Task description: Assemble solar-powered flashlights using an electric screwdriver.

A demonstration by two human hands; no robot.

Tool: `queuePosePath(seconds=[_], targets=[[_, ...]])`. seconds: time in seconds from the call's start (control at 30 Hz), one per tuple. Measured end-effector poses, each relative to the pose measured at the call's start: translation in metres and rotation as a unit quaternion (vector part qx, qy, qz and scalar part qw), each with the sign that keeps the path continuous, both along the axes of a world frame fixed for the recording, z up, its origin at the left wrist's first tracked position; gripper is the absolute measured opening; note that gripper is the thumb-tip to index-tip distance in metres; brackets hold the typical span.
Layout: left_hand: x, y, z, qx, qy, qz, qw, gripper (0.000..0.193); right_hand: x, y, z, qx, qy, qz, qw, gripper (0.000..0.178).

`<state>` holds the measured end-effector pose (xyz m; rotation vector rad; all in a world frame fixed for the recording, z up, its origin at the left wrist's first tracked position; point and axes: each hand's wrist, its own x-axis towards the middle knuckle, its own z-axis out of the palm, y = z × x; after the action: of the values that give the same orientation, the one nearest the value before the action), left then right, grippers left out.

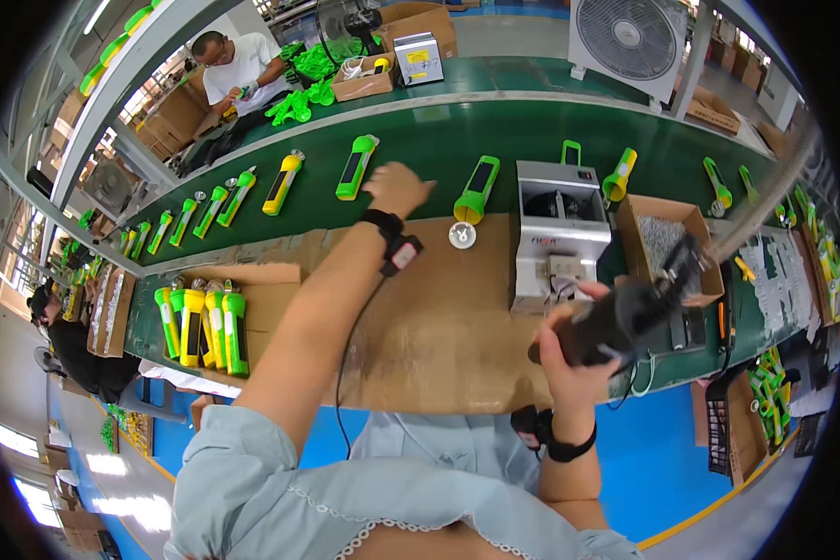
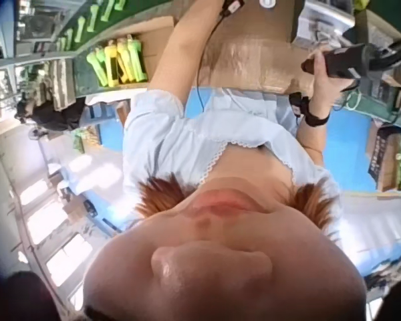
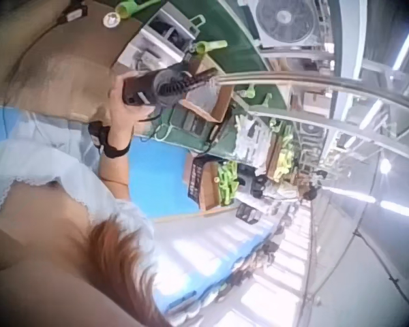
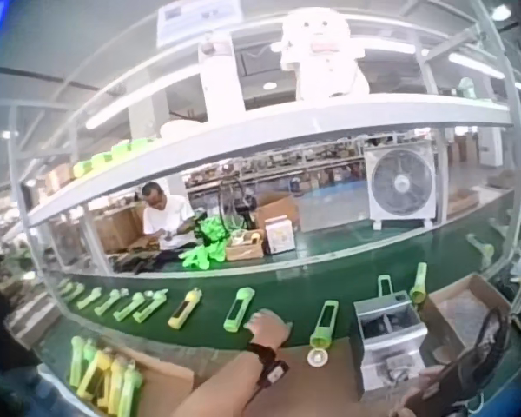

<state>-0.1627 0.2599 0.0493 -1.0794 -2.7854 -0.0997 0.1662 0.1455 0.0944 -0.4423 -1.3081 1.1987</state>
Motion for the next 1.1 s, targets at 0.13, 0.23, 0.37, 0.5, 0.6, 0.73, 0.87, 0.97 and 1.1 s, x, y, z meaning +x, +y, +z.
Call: queuePosePath(seconds=[0.13,0.23,0.37,0.5,0.6,0.73,0.87,0.97,1.1], targets=[[-0.161,-0.001,-0.048,-0.104,0.064,0.203,0.972,0.088,0.003,0.005,0.001,0.015,-0.012,-0.048,0.999,0.063],[-0.214,-0.025,-0.04,-0.119,-0.019,0.184,0.976,0.083,0.016,0.019,-0.002,0.081,-0.047,-0.097,0.991,0.068],[-0.265,-0.059,-0.011,-0.122,-0.054,0.266,0.955,0.096,0.041,0.027,-0.016,0.077,-0.049,-0.15,0.984,0.074],[-0.309,-0.081,-0.014,-0.084,-0.152,0.278,0.945,0.1,0.057,0.023,-0.022,0.093,-0.091,-0.163,0.978,0.062],[-0.349,-0.104,-0.022,-0.053,-0.189,0.184,0.963,0.104,0.056,0.031,-0.033,0.081,-0.073,-0.134,0.985,0.058],[-0.297,-0.039,-0.005,-0.035,-0.148,0.077,0.985,0.087,0.049,0.034,-0.036,0.083,-0.083,-0.125,0.985,0.054],[-0.219,-0.025,0.047,0.031,-0.106,-0.105,0.988,0.075,0.028,0.03,-0.026,0.082,-0.067,-0.101,0.989,0.064],[-0.148,-0.048,0.082,0.084,-0.134,-0.16,0.974,0.073,0.014,0.023,-0.022,0.089,-0.05,-0.068,0.992,0.059],[-0.051,-0.097,0.111,0.1,-0.206,-0.188,0.955,0.069,0.018,0.011,-0.02,0.086,-0.049,-0.035,0.994,0.054]])
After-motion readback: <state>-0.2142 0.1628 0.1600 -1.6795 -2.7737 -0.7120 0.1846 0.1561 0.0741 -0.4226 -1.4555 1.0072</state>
